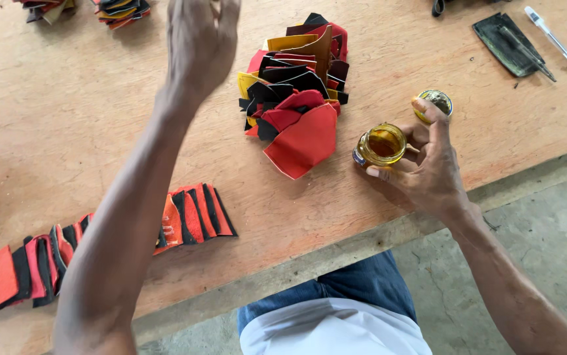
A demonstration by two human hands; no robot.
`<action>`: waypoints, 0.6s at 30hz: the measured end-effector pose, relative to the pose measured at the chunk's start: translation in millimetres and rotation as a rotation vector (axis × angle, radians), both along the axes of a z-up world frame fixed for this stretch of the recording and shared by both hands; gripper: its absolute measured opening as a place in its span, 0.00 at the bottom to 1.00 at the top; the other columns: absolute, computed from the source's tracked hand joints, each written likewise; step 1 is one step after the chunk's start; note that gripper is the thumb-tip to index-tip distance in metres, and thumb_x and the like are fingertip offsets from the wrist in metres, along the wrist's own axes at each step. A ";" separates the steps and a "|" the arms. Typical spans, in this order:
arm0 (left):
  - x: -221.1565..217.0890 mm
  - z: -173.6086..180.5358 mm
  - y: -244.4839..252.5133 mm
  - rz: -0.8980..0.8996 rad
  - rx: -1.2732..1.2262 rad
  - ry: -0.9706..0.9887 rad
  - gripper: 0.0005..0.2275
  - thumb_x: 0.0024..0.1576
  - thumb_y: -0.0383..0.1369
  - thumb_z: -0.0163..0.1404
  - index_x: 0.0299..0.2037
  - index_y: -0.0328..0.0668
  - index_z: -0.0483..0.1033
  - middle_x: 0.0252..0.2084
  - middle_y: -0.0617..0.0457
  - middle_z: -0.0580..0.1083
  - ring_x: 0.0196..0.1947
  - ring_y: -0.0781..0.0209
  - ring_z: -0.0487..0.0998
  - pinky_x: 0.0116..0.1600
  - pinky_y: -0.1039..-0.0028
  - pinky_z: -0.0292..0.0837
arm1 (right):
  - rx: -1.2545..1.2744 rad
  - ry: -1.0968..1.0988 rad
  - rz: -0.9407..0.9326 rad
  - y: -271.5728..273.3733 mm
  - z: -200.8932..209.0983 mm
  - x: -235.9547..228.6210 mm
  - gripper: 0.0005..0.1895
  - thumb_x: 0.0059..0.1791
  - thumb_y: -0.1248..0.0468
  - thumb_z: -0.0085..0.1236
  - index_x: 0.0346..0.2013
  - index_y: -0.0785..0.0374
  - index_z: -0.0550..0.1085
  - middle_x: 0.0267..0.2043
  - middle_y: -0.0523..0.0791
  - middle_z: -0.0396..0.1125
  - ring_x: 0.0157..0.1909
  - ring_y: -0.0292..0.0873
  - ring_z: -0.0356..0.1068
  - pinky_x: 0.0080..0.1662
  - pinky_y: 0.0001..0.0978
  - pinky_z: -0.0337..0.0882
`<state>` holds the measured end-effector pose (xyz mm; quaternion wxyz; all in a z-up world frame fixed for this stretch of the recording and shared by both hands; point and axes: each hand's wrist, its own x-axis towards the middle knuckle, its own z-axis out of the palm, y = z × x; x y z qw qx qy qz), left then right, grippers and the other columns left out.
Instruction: The person applies adhesive from a small jar onto the edges of various red, black, and orange leather pieces by hand, then begins pairing and stacking the pieces together on a wooden table.
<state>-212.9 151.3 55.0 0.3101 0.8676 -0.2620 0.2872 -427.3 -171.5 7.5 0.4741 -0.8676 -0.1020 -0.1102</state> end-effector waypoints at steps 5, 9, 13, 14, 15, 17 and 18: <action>-158.4 1.5 -18.7 -0.137 0.230 0.456 0.07 0.61 0.32 0.55 0.35 0.39 0.74 0.43 0.42 0.72 0.45 0.50 0.74 0.50 0.59 0.72 | 0.046 0.023 -0.014 10.8 -10.6 -2.9 0.56 0.41 0.68 0.75 0.73 0.62 0.45 0.50 0.50 0.70 0.54 0.44 0.75 0.57 0.40 0.79; -193.9 -17.9 -46.8 -0.040 0.114 0.338 0.12 0.53 0.33 0.62 0.40 0.36 0.75 0.52 0.34 0.66 0.51 0.40 0.70 0.51 0.53 0.71 | 0.133 0.009 0.041 16.4 -11.8 -7.9 0.56 0.42 0.68 0.75 0.74 0.62 0.44 0.50 0.50 0.69 0.56 0.44 0.74 0.56 0.39 0.78; -182.5 -43.3 -53.4 0.106 -0.154 0.474 0.15 0.50 0.32 0.65 0.40 0.35 0.73 0.50 0.39 0.65 0.50 0.48 0.71 0.50 0.59 0.73 | 0.272 0.078 0.068 21.8 -17.5 -10.8 0.57 0.42 0.66 0.73 0.75 0.60 0.44 0.53 0.50 0.67 0.57 0.44 0.73 0.56 0.38 0.78; -181.1 -48.2 -52.1 0.113 -0.185 0.496 0.13 0.49 0.30 0.65 0.38 0.36 0.73 0.48 0.41 0.67 0.49 0.50 0.72 0.50 0.61 0.74 | 0.225 0.062 0.059 21.8 -18.4 -10.8 0.57 0.42 0.65 0.74 0.75 0.60 0.44 0.52 0.50 0.68 0.57 0.45 0.74 0.56 0.39 0.79; -179.5 -51.7 -50.7 0.119 -0.217 0.519 0.12 0.48 0.28 0.64 0.37 0.36 0.74 0.47 0.43 0.68 0.48 0.52 0.72 0.50 0.63 0.75 | 0.178 0.046 0.050 22.1 -18.4 -10.5 0.57 0.42 0.65 0.74 0.75 0.59 0.44 0.52 0.50 0.69 0.56 0.45 0.75 0.56 0.39 0.81; -175.4 -54.5 -48.8 0.099 -0.264 0.554 0.08 0.48 0.24 0.62 0.35 0.38 0.77 0.43 0.46 0.71 0.45 0.57 0.74 0.48 0.67 0.76 | 0.100 0.029 0.032 22.1 -13.9 -8.8 0.59 0.41 0.62 0.75 0.74 0.58 0.43 0.52 0.50 0.69 0.57 0.45 0.74 0.56 0.39 0.82; -176.3 -55.8 -46.6 0.073 -0.277 0.574 0.05 0.49 0.21 0.59 0.34 0.39 0.80 0.42 0.47 0.73 0.44 0.60 0.76 0.47 0.69 0.77 | 0.070 0.037 0.023 22.5 -10.7 -10.8 0.60 0.40 0.60 0.75 0.74 0.58 0.42 0.54 0.51 0.68 0.58 0.46 0.73 0.56 0.40 0.81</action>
